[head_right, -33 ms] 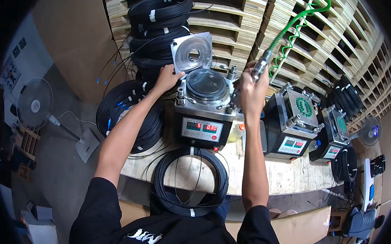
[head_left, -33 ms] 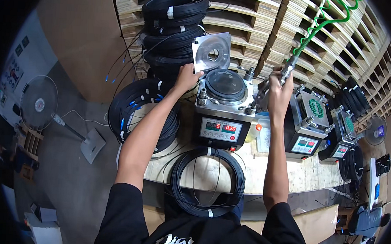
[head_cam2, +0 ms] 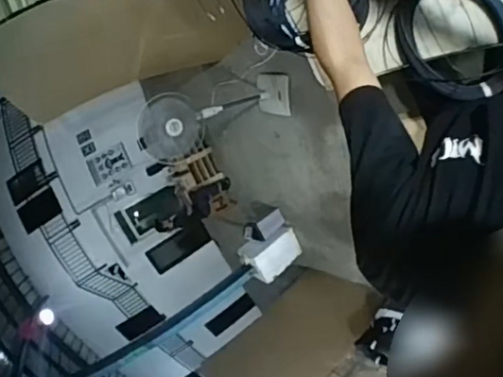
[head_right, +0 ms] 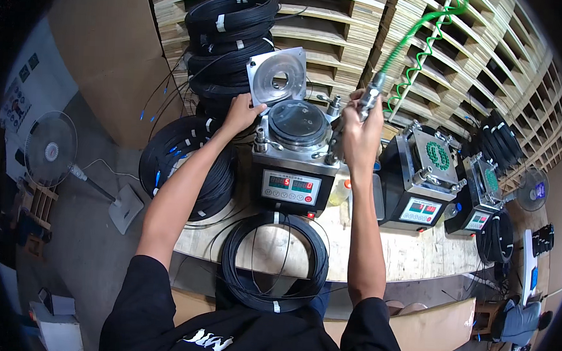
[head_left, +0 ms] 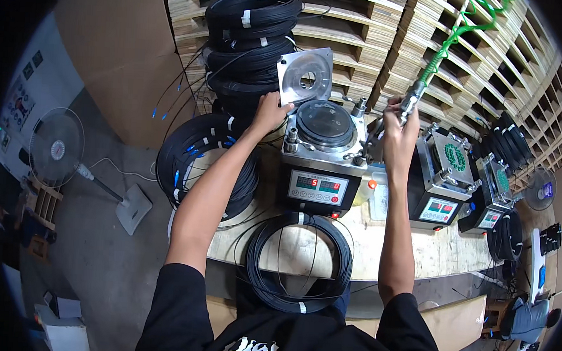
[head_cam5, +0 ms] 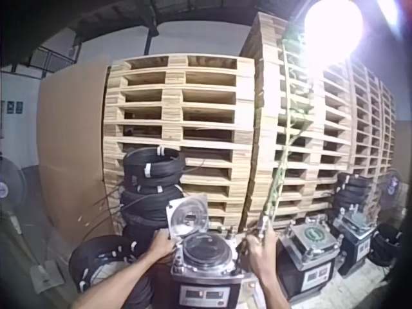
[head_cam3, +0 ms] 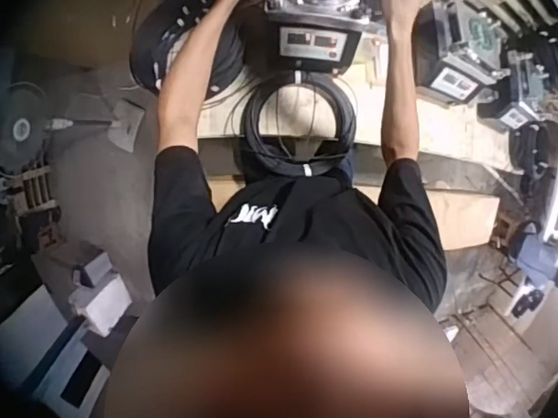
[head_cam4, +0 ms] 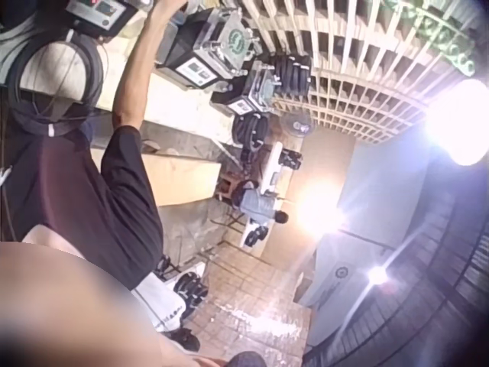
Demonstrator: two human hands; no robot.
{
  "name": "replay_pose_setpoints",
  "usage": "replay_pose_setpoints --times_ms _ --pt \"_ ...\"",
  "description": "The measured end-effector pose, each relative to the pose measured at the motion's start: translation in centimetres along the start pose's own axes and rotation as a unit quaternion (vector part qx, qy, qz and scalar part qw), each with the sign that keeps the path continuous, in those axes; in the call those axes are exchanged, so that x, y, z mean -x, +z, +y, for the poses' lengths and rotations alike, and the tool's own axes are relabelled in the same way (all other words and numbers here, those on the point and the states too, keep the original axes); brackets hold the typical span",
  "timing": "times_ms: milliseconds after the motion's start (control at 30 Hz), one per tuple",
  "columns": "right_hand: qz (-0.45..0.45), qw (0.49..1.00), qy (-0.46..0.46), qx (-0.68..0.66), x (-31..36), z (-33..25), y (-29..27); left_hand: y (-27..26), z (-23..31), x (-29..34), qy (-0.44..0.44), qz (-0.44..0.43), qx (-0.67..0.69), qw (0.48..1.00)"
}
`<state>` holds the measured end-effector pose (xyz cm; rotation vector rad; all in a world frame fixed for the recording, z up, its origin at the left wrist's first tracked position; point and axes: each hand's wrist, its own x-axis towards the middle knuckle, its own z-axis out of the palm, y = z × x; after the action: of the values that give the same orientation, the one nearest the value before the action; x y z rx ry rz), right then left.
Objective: Operating industrial machines to polish and process fiber optic cable connectors.
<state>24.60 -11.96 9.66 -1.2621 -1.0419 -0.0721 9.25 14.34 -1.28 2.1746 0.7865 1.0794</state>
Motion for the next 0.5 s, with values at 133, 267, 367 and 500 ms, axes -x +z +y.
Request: replay_pose_setpoints --times_ms 133,267,367,500 --pt "0.035 0.994 0.026 -0.102 -0.3 -0.3 2.8 0.3 0.5 0.1 0.003 -0.008 0.015 1.000" --pt "0.054 0.994 -0.037 -0.086 -2.8 0.5 6.5 0.3 0.4 -0.3 0.023 -0.015 0.002 1.000" --pt "0.000 0.981 0.033 -0.191 -3.0 -0.9 8.5 0.4 -1.5 0.0 0.039 0.010 0.039 0.998" --pt "0.025 0.996 -0.088 0.004 -4.4 1.7 8.0 0.8 -0.6 -0.1 0.038 0.014 -0.005 0.999"
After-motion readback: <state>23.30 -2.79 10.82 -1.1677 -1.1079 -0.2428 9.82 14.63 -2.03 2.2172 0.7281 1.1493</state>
